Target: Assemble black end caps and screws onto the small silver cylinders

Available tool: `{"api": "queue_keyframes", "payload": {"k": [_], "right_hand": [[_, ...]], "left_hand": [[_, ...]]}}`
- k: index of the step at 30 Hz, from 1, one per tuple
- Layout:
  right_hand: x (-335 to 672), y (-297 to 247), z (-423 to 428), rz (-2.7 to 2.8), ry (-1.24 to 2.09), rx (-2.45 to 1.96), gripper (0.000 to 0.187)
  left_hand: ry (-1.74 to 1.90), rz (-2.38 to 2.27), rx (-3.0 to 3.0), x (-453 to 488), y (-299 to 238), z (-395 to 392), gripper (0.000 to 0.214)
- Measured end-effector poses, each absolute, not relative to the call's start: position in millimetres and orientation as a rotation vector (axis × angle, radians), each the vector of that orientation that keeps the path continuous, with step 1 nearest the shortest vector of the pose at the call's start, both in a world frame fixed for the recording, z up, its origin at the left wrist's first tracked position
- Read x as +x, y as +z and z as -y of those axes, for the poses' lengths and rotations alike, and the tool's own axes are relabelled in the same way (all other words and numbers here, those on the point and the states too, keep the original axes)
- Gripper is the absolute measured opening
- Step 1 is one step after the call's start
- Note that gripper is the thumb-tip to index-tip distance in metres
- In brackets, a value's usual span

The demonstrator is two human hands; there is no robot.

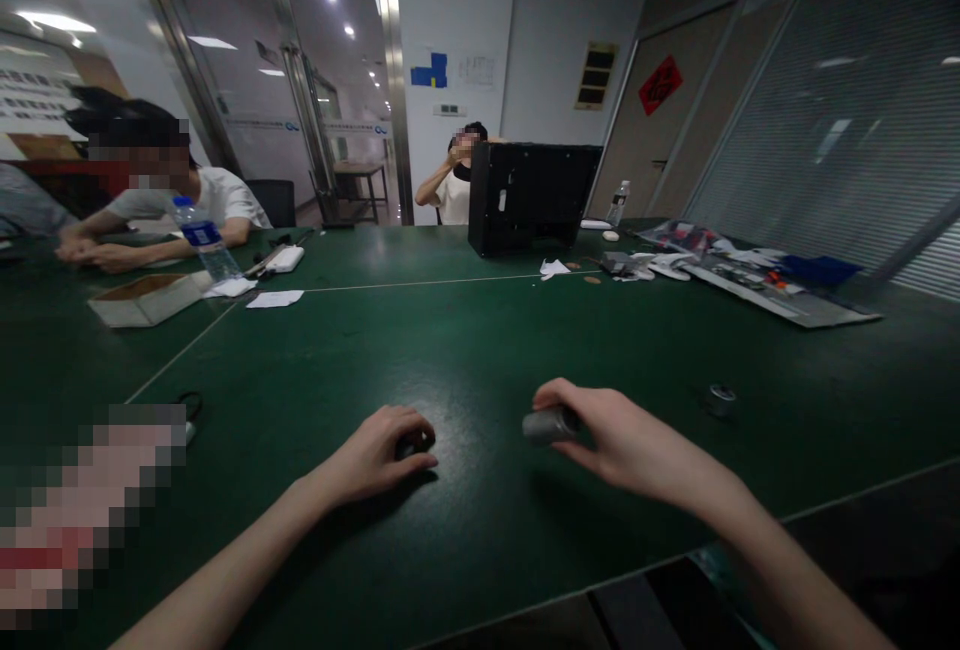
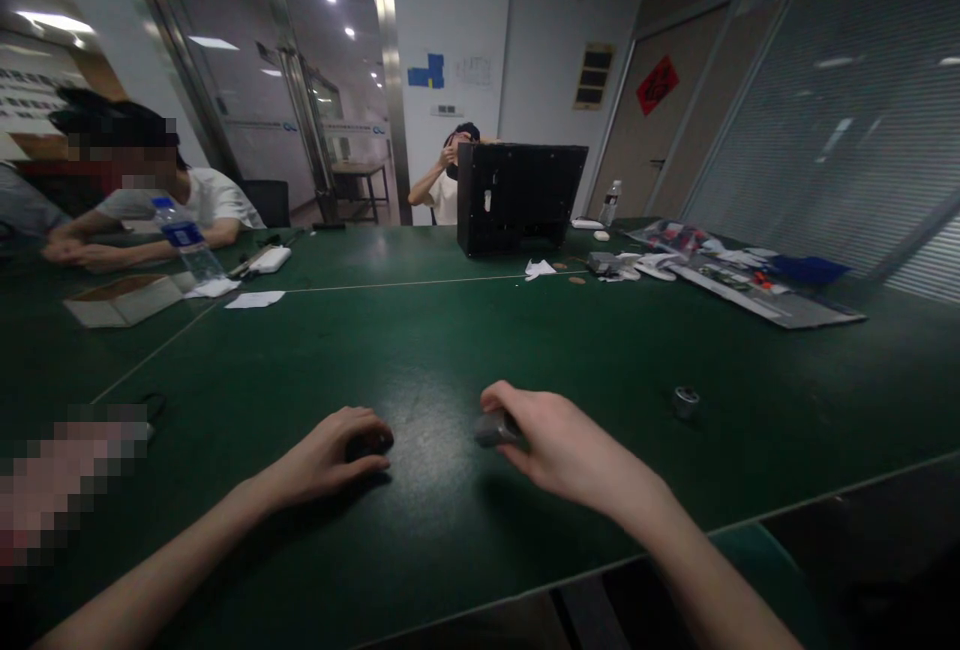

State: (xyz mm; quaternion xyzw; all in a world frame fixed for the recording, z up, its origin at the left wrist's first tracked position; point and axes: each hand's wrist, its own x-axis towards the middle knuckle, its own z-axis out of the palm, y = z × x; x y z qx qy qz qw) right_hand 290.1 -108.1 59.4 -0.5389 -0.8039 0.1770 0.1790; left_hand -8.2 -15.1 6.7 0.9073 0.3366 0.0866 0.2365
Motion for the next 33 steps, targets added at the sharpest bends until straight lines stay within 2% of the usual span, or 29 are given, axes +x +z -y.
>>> {"api": "queue_keyframes", "payload": {"k": [8,12,15,21,27,33], "right_hand": [[214.3,36.4,58.3,2.623,0.627,-1.101,0.042],[203.6,27.5,44.3,2.642,0.657,-0.993,0.044],[203.0,15.1,39.7,2.540,0.781,-0.936,0.052],[206.0,-6.3,40.2,2.347,1.002,-0.919,0.062],[200.8,-10.5,42.1,2.326,0.931,-0.995,0.058],[194.6,-13.4,44.4,2.288,0.913,-1.053,0.059]], "left_hand": [[0.252,-0.870,2.508,-9.0,9.9,16.1,0.032],[0.246,-0.873,2.494,-10.0,11.8,17.3,0.035],[0.267,-0.860,2.486,-11.9,9.5,16.8,0.039],[0.258,-0.867,2.473,-14.7,5.1,15.2,0.046],[0.264,-0.893,2.484,-12.9,7.3,16.8,0.049],[0.321,-0.864,2.508,-10.5,12.4,20.4,0.039]]}}
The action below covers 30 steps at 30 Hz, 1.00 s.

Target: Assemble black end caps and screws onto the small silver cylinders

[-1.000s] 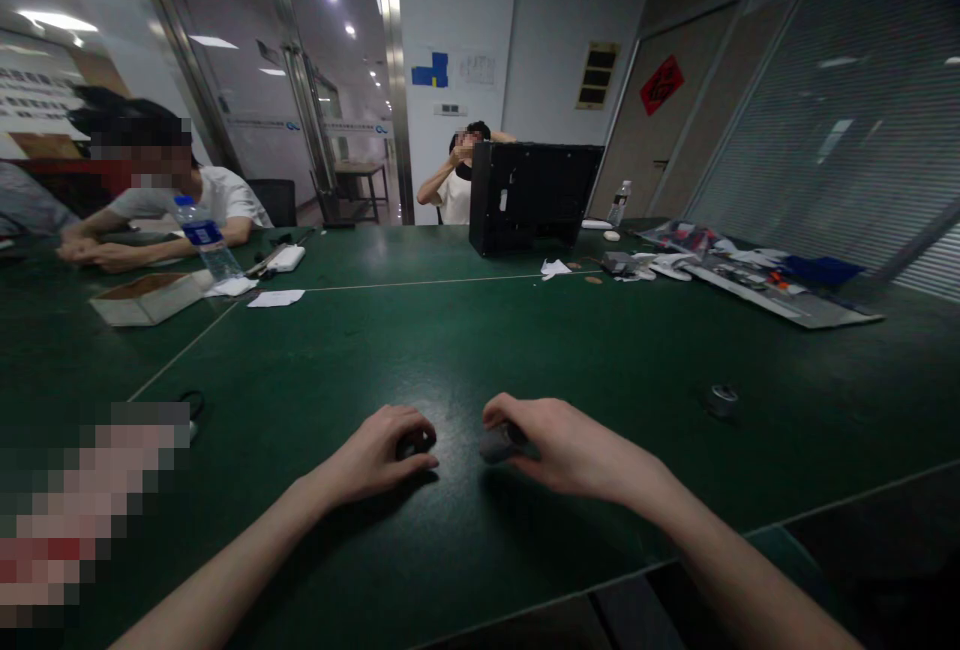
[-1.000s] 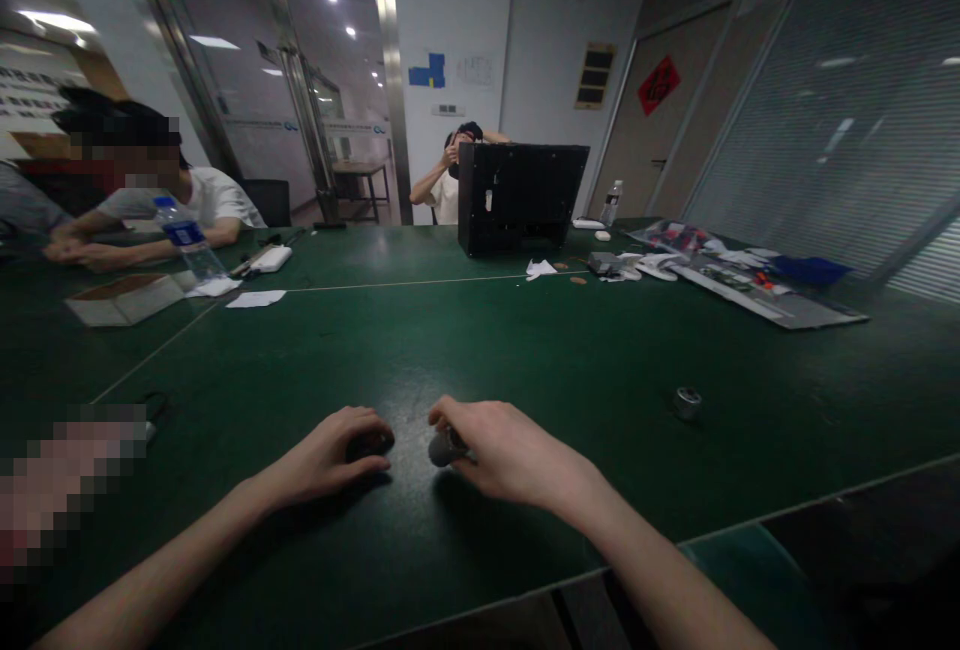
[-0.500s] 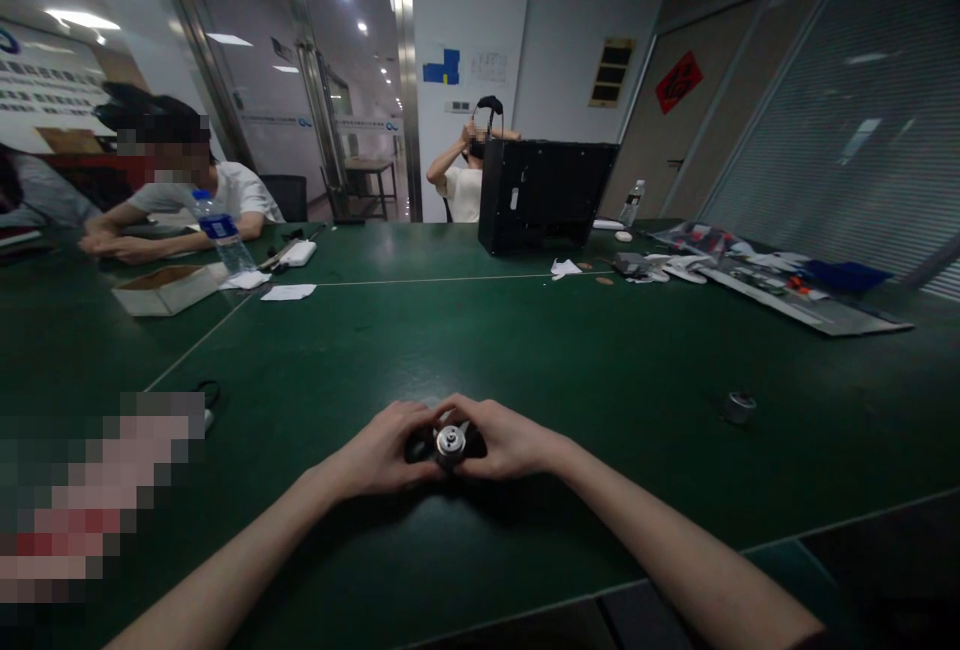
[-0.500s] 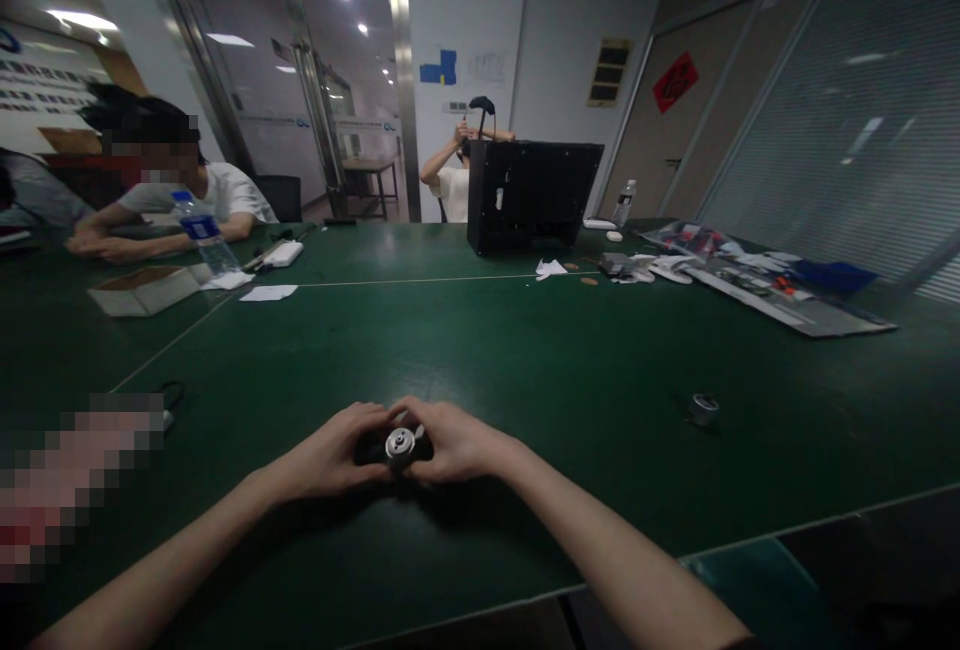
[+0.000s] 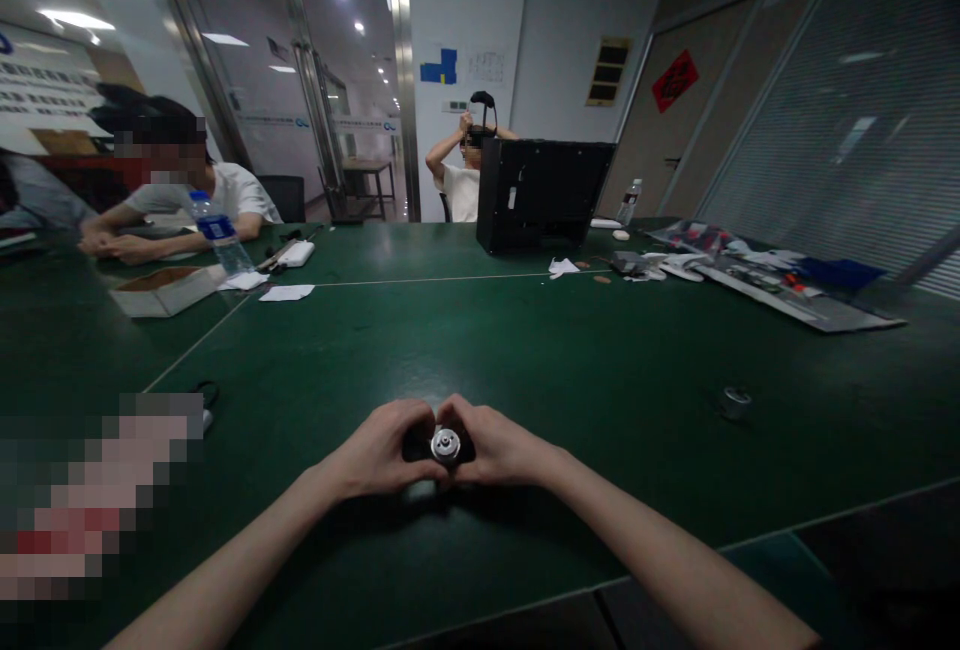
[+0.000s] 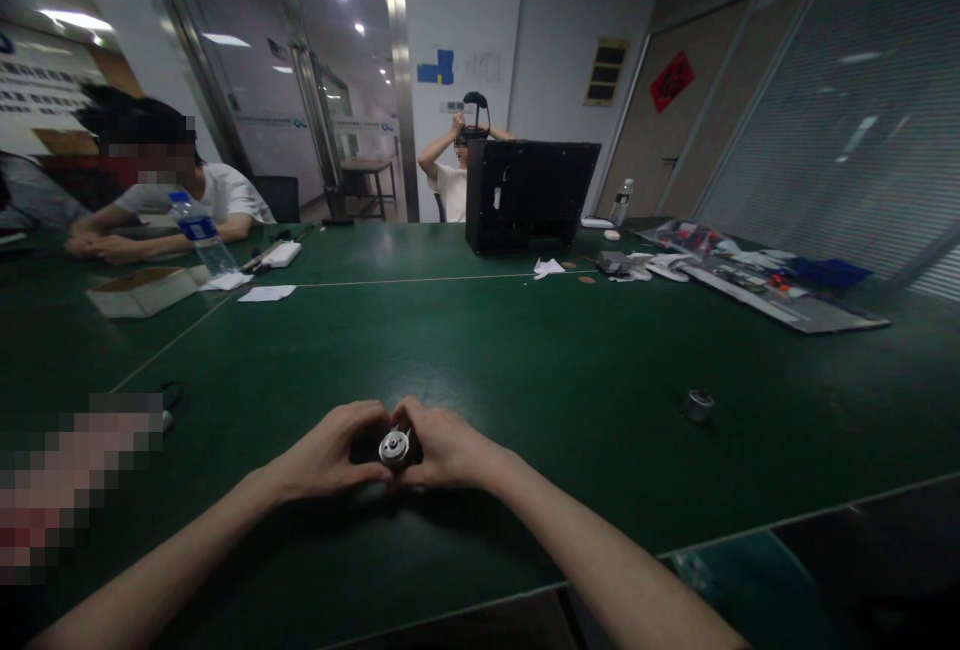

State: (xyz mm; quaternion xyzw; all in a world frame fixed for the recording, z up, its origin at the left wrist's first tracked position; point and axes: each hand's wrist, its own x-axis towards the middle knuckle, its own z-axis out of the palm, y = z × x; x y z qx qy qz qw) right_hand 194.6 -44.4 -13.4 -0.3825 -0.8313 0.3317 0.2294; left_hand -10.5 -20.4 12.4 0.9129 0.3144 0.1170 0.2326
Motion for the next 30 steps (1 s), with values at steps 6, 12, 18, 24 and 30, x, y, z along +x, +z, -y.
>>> {"api": "queue_keyframes", "payload": {"k": [6,12,18,24,30], "right_hand": [[190.4,-18.7,43.9,2.243,0.893,-1.115,0.059],[194.6,-11.0,44.5,2.217,1.041,-1.046,0.059],[196.7,-8.5,45.3,2.218,1.093,-1.018,0.060],[197.3,-14.9,44.0,2.236,1.077,-1.004,0.062],[196.2,-11.0,45.1,2.244,1.076,-1.018,0.071]], "left_hand": [[0.388,-0.822,2.544,-9.0,15.5,24.2,0.030],[0.393,-0.789,2.518,-11.3,16.9,24.7,0.025],[0.324,-0.729,2.453,-14.7,25.3,26.3,0.026],[0.314,-0.764,2.370,-13.8,25.2,26.3,0.036],[0.325,-0.833,2.213,-7.4,21.0,24.5,0.036]]}}
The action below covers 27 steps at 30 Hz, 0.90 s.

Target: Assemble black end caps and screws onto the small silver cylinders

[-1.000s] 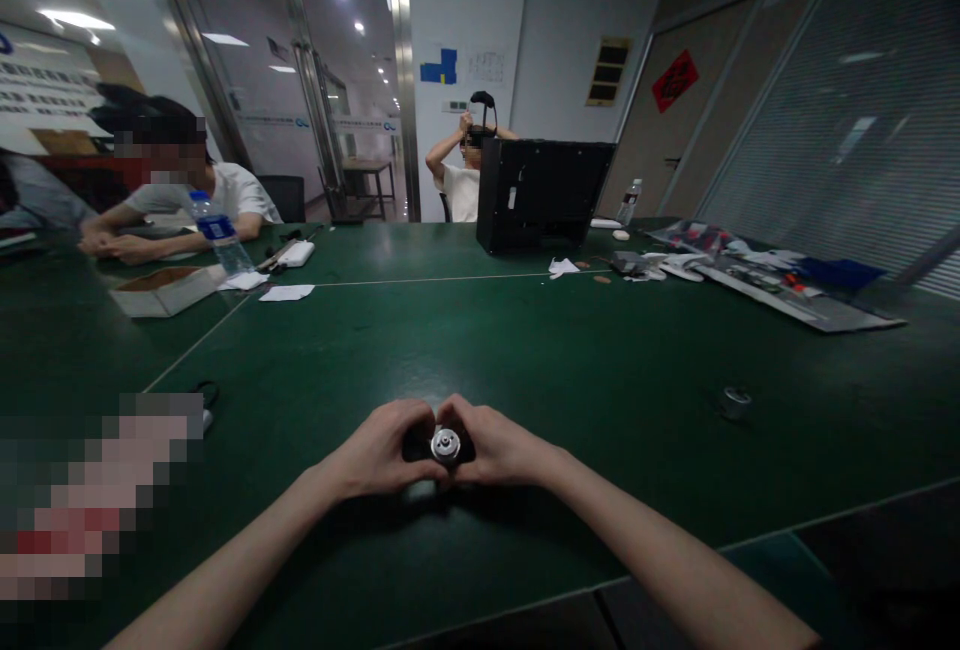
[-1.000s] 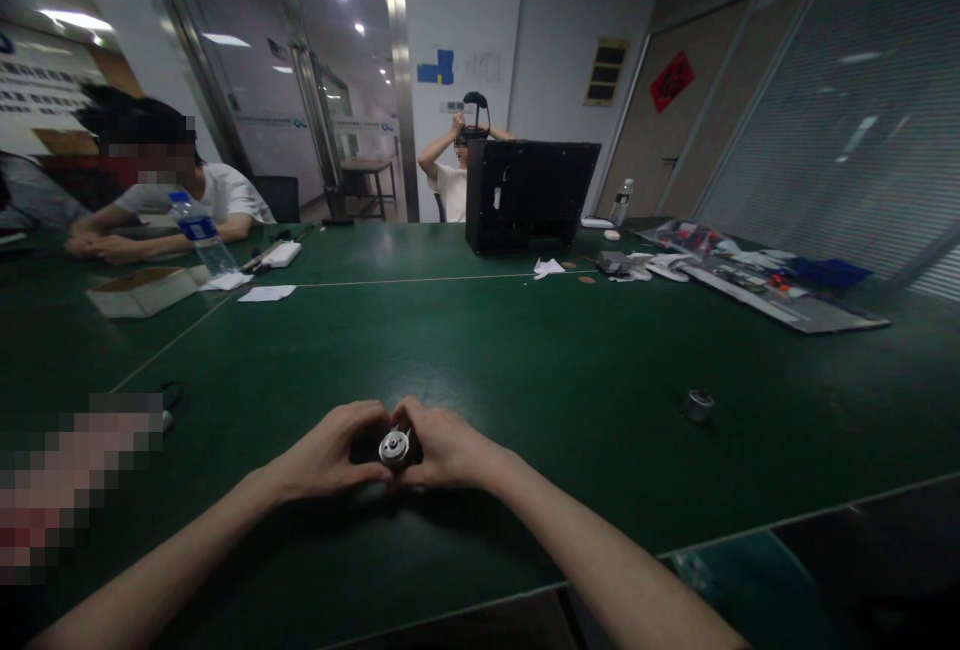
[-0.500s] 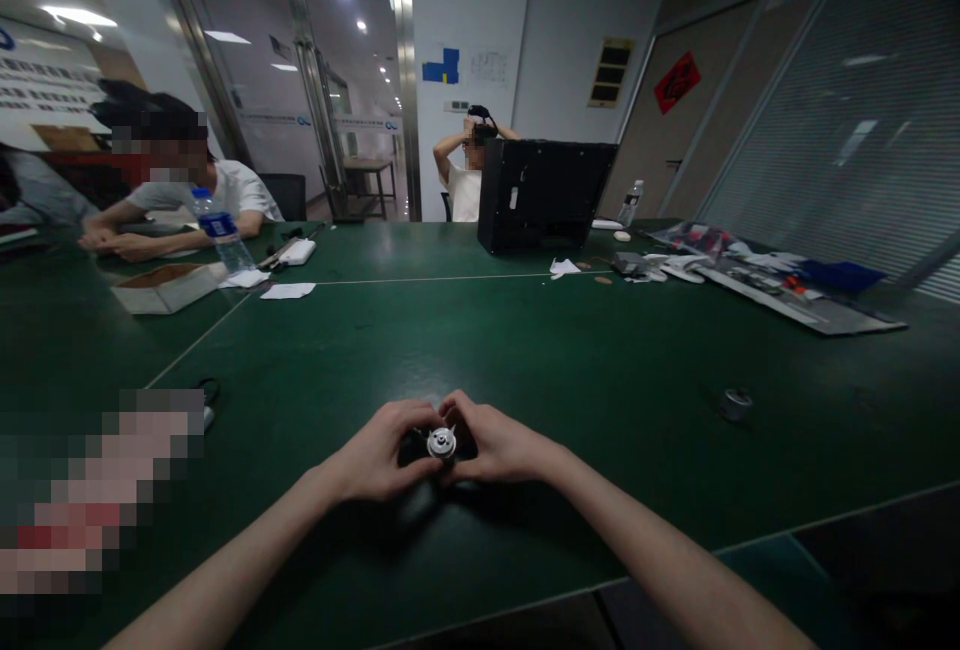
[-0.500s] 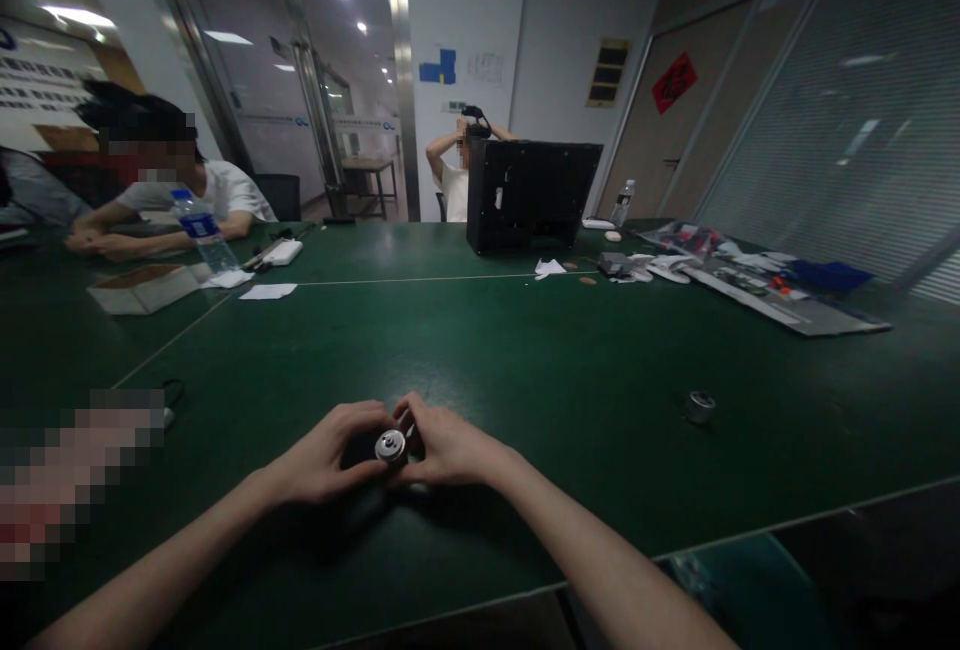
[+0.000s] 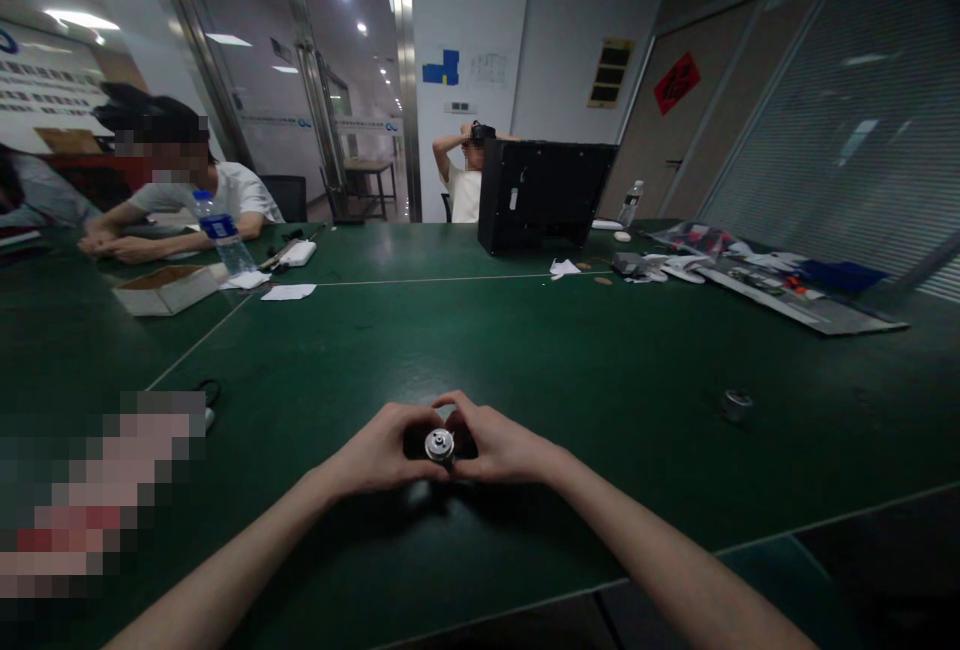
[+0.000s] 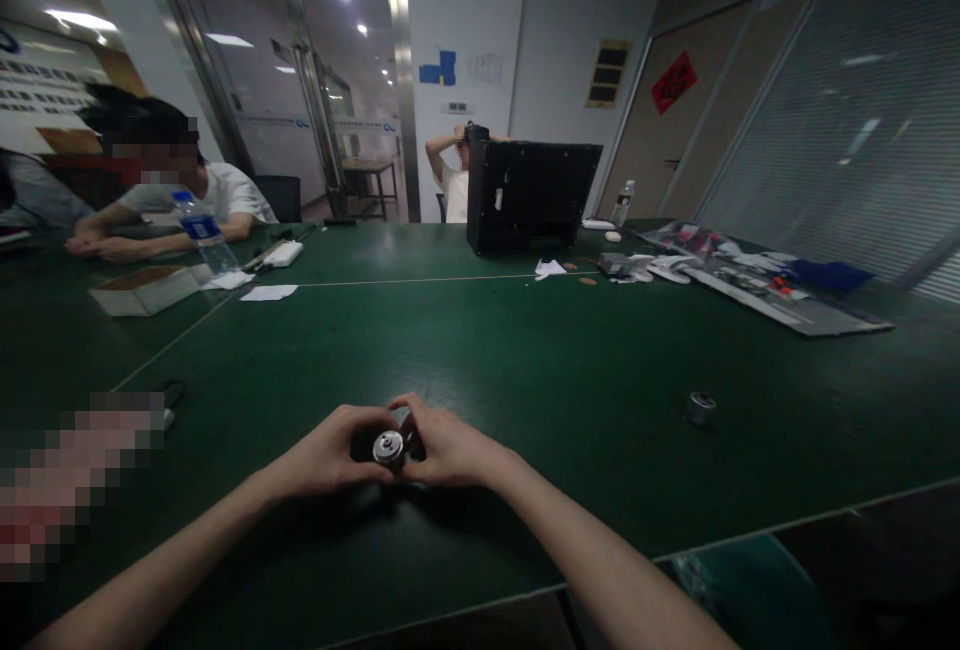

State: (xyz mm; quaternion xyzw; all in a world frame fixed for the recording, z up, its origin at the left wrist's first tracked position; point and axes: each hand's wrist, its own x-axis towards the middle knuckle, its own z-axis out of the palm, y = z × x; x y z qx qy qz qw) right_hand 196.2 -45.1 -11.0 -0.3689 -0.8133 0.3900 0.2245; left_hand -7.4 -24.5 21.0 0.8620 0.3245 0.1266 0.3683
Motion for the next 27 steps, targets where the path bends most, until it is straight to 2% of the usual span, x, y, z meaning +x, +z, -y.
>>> {"api": "queue_keyframes", "payload": {"k": [4,8,10,13,15,27], "right_hand": [[201.1,-1.3,46.2,2.274,1.064,-1.024,0.075],[204.1,6.5,46.0,2.260,0.891,-0.989,0.067],[202.6,8.1,45.8,2.225,0.830,-0.931,0.053],[197.9,6.6,45.2,2.142,0.788,-0.878,0.023],[194.7,3.7,44.8,2.097,0.786,-0.888,0.015],[188.4,2.1,48.5,2.086,0.785,-0.911,0.010]], "left_hand": [[0.348,-0.798,2.108,-10.4,17.1,19.3,0.037],[0.339,-0.760,2.062,-13.6,14.2,15.8,0.034],[0.329,-0.743,2.051,-13.7,14.2,15.7,0.035],[0.317,-0.725,2.070,-12.8,14.4,16.6,0.036],[0.305,-0.724,2.100,-12.3,13.9,17.0,0.033],[0.281,-0.747,2.162,-11.4,11.8,16.5,0.030]]}}
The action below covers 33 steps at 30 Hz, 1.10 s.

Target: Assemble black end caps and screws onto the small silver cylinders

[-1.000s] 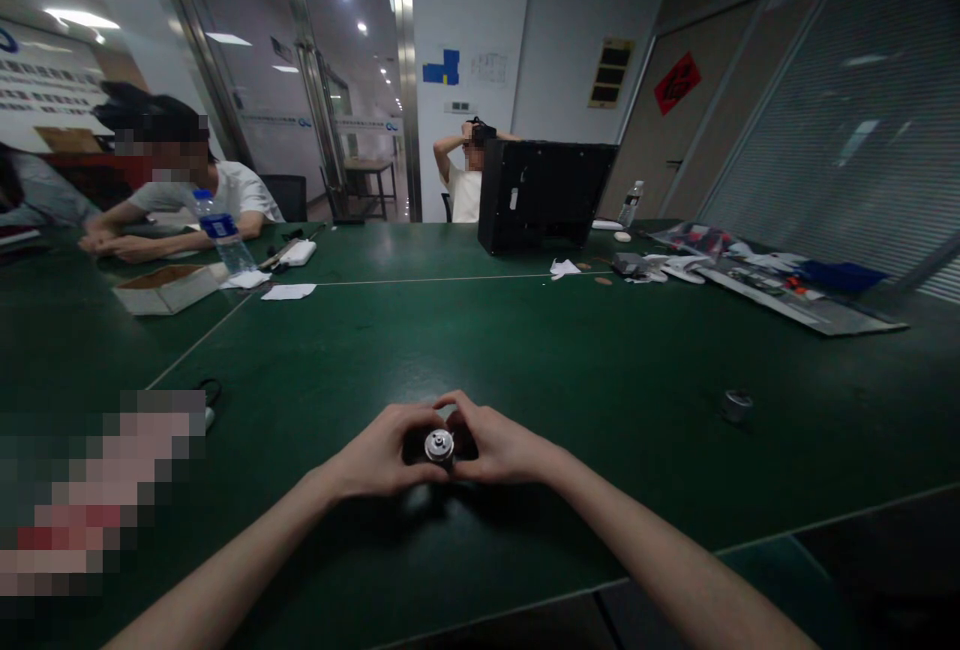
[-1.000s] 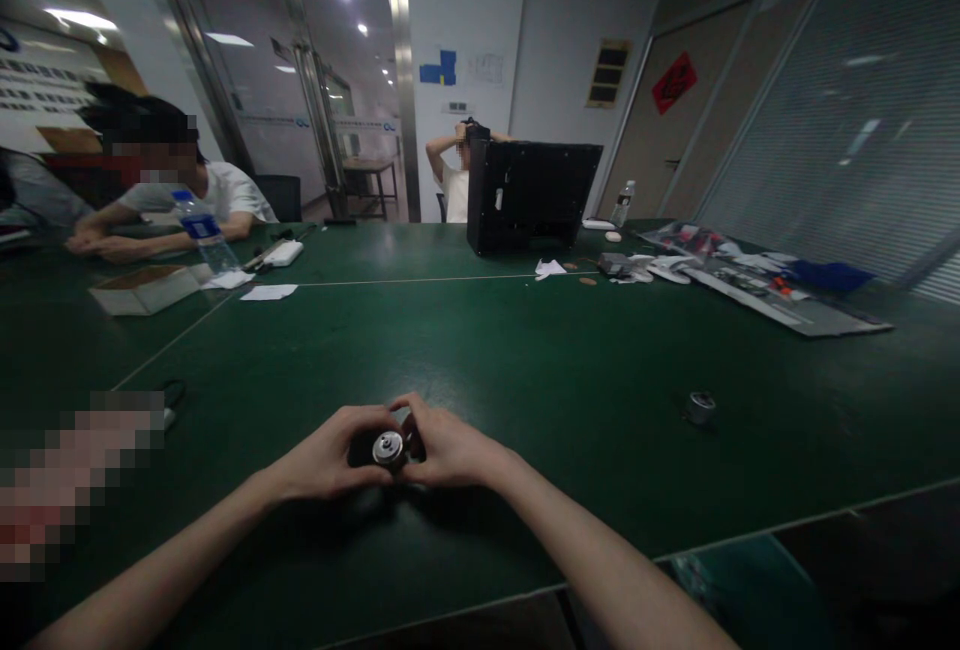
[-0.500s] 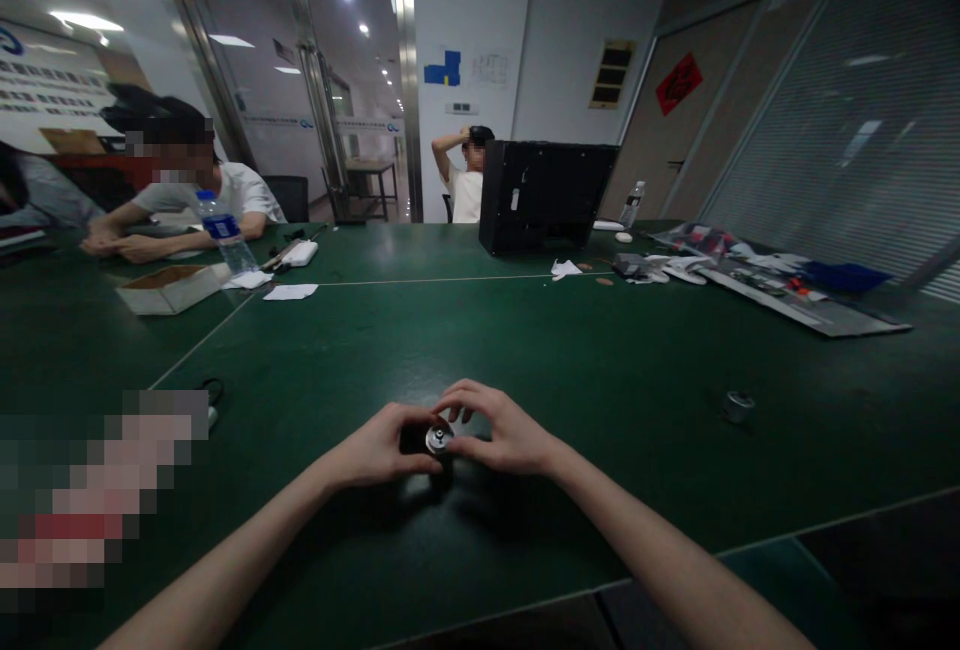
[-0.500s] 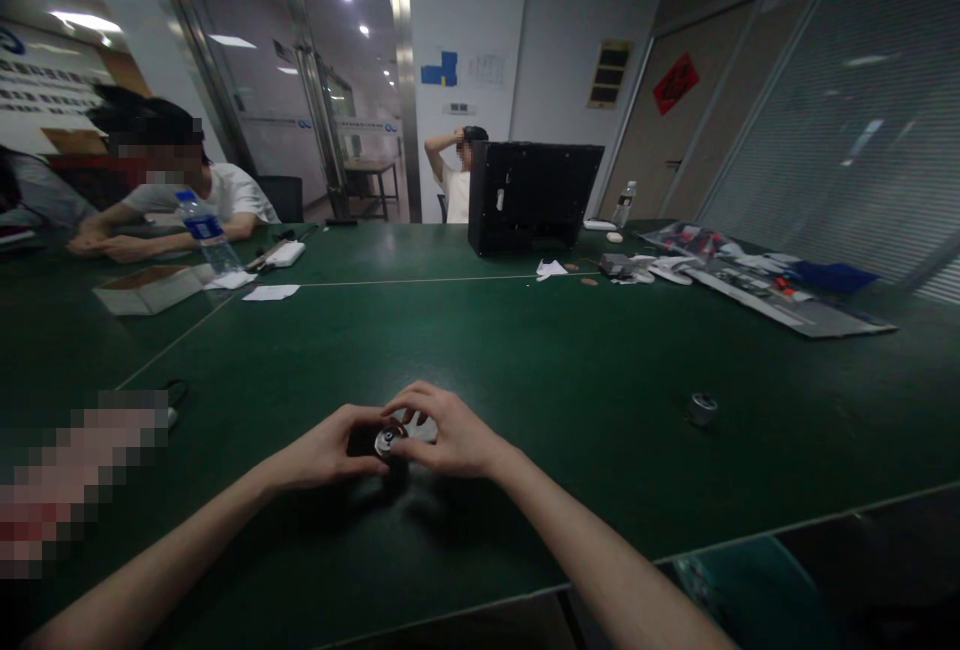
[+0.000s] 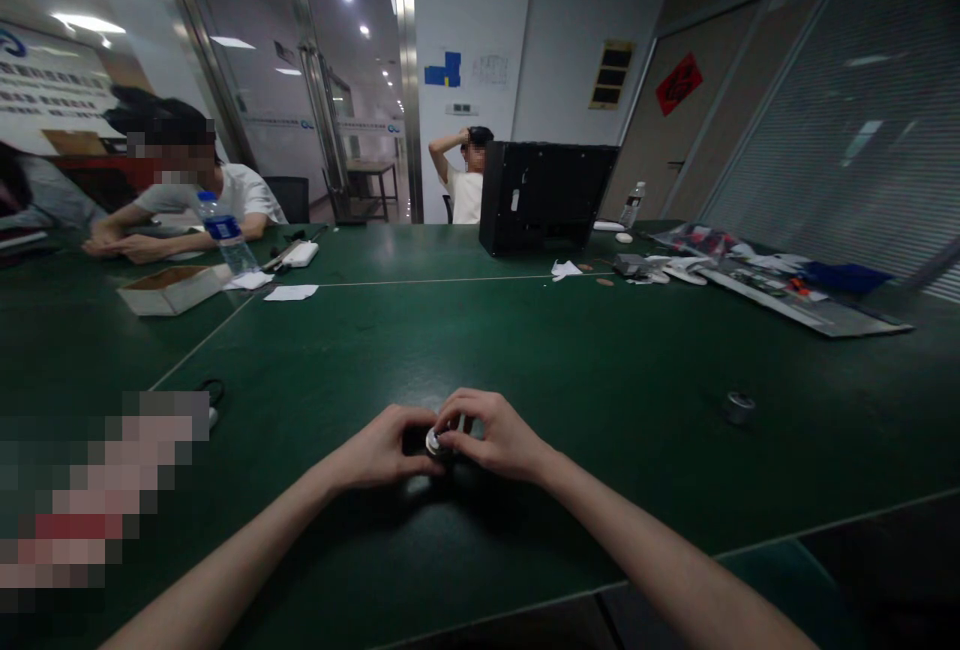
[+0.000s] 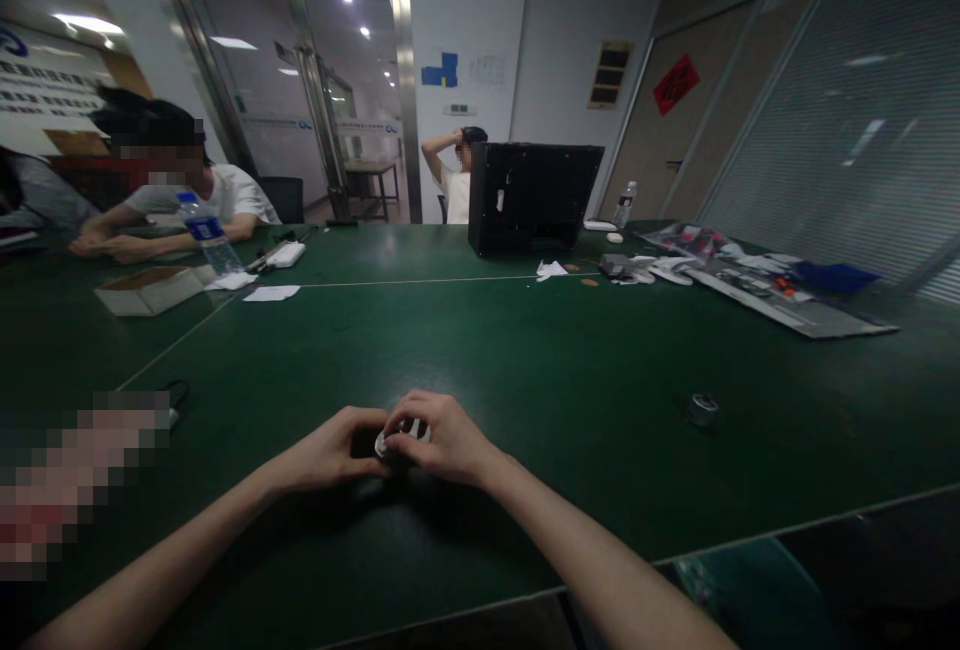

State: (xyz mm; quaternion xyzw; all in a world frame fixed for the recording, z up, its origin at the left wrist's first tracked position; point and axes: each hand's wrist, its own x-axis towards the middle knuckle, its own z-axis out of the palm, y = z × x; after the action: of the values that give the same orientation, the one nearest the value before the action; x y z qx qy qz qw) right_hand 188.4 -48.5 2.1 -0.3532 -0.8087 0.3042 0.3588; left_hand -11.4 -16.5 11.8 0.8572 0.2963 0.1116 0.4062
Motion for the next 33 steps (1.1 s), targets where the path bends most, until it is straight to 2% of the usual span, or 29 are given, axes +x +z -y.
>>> {"api": "queue_keyframes", "payload": {"k": [13,19,22,26,33], "right_hand": [[189.7,5.6,49.3,2.126,0.769,-0.925,0.010],[195.6,3.4,46.8,2.168,0.831,-0.927,0.038],[197.5,0.8,44.1,2.168,0.867,-0.946,0.046],[200.1,-2.2,40.2,2.219,0.900,-0.969,0.043],[202.8,-8.4,34.8,2.030,1.120,-1.021,0.037]], "left_hand": [[0.277,-0.746,2.091,-10.6,18.2,18.7,0.032],[0.355,-0.721,1.948,-11.9,11.0,14.7,0.040],[0.376,-0.728,1.908,-13.5,3.6,12.8,0.043],[0.349,-0.771,1.861,-14.8,-0.5,12.3,0.051],[0.451,-0.816,1.908,-18.0,-0.8,9.2,0.039]]}}
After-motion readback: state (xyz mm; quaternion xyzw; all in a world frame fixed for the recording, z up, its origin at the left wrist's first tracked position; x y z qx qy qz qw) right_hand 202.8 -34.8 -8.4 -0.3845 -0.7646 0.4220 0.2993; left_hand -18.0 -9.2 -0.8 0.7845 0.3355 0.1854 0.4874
